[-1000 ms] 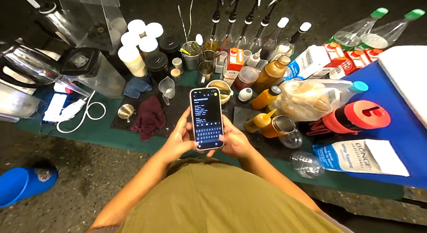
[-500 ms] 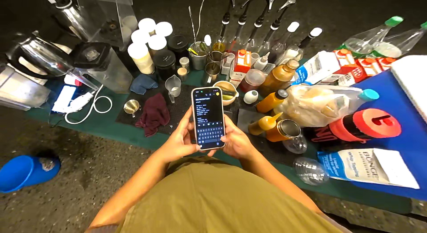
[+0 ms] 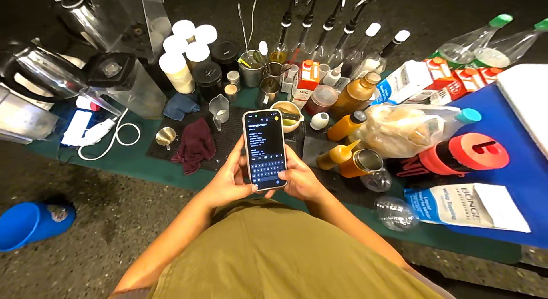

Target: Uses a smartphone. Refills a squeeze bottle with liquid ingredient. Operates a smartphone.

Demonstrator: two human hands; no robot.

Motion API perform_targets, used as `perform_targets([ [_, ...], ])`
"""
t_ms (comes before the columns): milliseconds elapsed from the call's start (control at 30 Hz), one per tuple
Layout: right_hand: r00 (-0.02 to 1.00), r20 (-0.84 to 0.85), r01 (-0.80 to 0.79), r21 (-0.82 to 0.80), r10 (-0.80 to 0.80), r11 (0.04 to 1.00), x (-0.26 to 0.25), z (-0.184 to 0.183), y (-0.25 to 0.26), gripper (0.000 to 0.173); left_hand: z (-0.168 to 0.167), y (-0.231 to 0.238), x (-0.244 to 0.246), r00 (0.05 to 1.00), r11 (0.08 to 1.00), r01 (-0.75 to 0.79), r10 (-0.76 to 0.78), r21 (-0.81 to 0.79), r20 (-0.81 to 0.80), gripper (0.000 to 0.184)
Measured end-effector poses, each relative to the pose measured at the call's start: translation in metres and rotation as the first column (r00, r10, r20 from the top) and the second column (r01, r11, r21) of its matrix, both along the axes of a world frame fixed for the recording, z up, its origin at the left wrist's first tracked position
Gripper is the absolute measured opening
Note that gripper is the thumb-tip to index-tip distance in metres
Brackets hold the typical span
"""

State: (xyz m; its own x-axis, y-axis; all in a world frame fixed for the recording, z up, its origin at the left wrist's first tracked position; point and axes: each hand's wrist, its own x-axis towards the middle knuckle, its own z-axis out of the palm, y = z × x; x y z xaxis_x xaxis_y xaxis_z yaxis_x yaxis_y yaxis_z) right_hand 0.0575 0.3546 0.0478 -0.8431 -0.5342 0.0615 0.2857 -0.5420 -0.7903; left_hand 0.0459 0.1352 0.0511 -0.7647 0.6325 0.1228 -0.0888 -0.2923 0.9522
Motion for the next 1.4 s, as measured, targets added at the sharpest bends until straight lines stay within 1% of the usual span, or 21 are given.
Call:
perform_targets([
  [67, 0.999, 0.016, 0.029, 0.043, -0.030, 0.999, 0.001, 0.003, -0.001, 0.048, 0.001, 0.001, 0.001, 1.000, 1.000, -0.016, 0.017, -0.019, 0.015, 0.113],
  [200, 0.999, 0.041, 0.010, -0.033, -0.008, 0.999, -0.001, 0.000, 0.000, 0.043, 0.000, 0.001, -0.001, 1.000, 1.000, -0.010, 0.010, 0.001, 0.004, 0.113],
  [267, 0.999, 0.042, -0.006, -0.059, 0.009, 0.998, -0.002, -0.003, 0.000, 0.043, -0.001, 0.001, -0.001, 0.999, 0.999, -0.046, 0.046, -0.005, 0.011, 0.108],
  [300, 0.999, 0.029, -0.023, -0.072, 0.025, 0.997, -0.002, -0.004, 0.001, 0.045, 0.001, 0.003, -0.001, 0.994, 0.994, -0.108, 0.108, -0.032, 0.011, 0.102],
  [333, 0.999, 0.014, -0.032, -0.072, 0.033, 0.997, -0.002, -0.005, 0.001, 0.047, 0.004, 0.007, 0.000, 0.979, 0.977, -0.200, 0.201, -0.072, 0.012, 0.091],
  [400, 0.999, 0.004, -0.045, -0.051, 0.045, 0.998, -0.003, -0.006, 0.000, 0.051, 0.012, 0.015, -0.003, 0.919, 0.910, -0.391, 0.394, -0.135, -0.007, 0.063],
  [467, 0.998, 0.022, -0.053, -0.027, 0.054, 0.998, -0.002, -0.006, -0.003, 0.054, 0.014, 0.020, -0.008, 0.864, 0.853, -0.501, 0.503, -0.149, -0.025, 0.047],
  [600, 0.997, 0.038, -0.066, 0.000, 0.066, 0.998, -0.001, -0.002, -0.006, 0.056, 0.019, 0.021, -0.018, 0.811, 0.800, -0.573, 0.584, -0.179, 0.014, 0.032],
  [767, 0.996, 0.018, -0.083, 0.010, 0.083, 0.996, -0.001, -0.001, -0.006, 0.059, 0.029, 0.022, -0.029, 0.786, 0.770, -0.594, 0.617, -0.232, 0.034, 0.015],
  [900, 0.997, 0.028, -0.070, 0.011, 0.070, 0.997, -0.002, 0.000, -0.004, 0.057, 0.032, 0.024, -0.034, 0.790, 0.769, -0.586, 0.612, -0.258, 0.030, 0.013],
  [967, 0.998, 0.021, -0.067, 0.008, 0.067, 0.998, -0.002, -0.001, -0.004, 0.058, 0.028, 0.023, -0.033, 0.804, 0.788, -0.575, 0.594, -0.218, 0.024, 0.012],
  [1000, 0.998, 0.016, -0.058, 0.014, 0.058, 0.998, -0.002, -0.001, -0.004, 0.059, 0.026, 0.023, -0.031, 0.818, 0.805, -0.562, 0.575, -0.189, 0.016, 0.014],
  [1067, 0.999, 0.021, -0.031, 0.027, 0.030, 0.999, -0.001, -0.002, -0.004, 0.060, 0.023, 0.026, -0.027, 0.836, 0.824, -0.542, 0.549, -0.165, 0.001, 0.025],
  [1133, 0.999, 0.041, -0.005, 0.018, 0.004, 1.000, -0.002, -0.004, -0.004, 0.060, 0.021, 0.030, -0.022, 0.842, 0.831, -0.533, 0.539, -0.163, -0.005, 0.039],
  [1200, 0.999, 0.052, -0.001, -0.004, 0.001, 1.000, -0.002, -0.006, -0.003, 0.060, 0.019, 0.033, -0.018, 0.838, 0.823, -0.540, 0.545, -0.175, -0.022, 0.049],
  [1300, 0.999, 0.032, -0.006, -0.010, 0.006, 1.000, -0.001, -0.008, -0.003, 0.058, 0.018, 0.037, -0.014, 0.818, 0.800, -0.569, 0.575, -0.191, -0.031, 0.053],
  [1400, 1.000, 0.009, -0.017, 0.010, 0.017, 1.000, -0.001, -0.009, -0.005, 0.059, 0.018, 0.041, -0.013, 0.791, 0.777, -0.605, 0.611, -0.172, -0.025, 0.049],
])
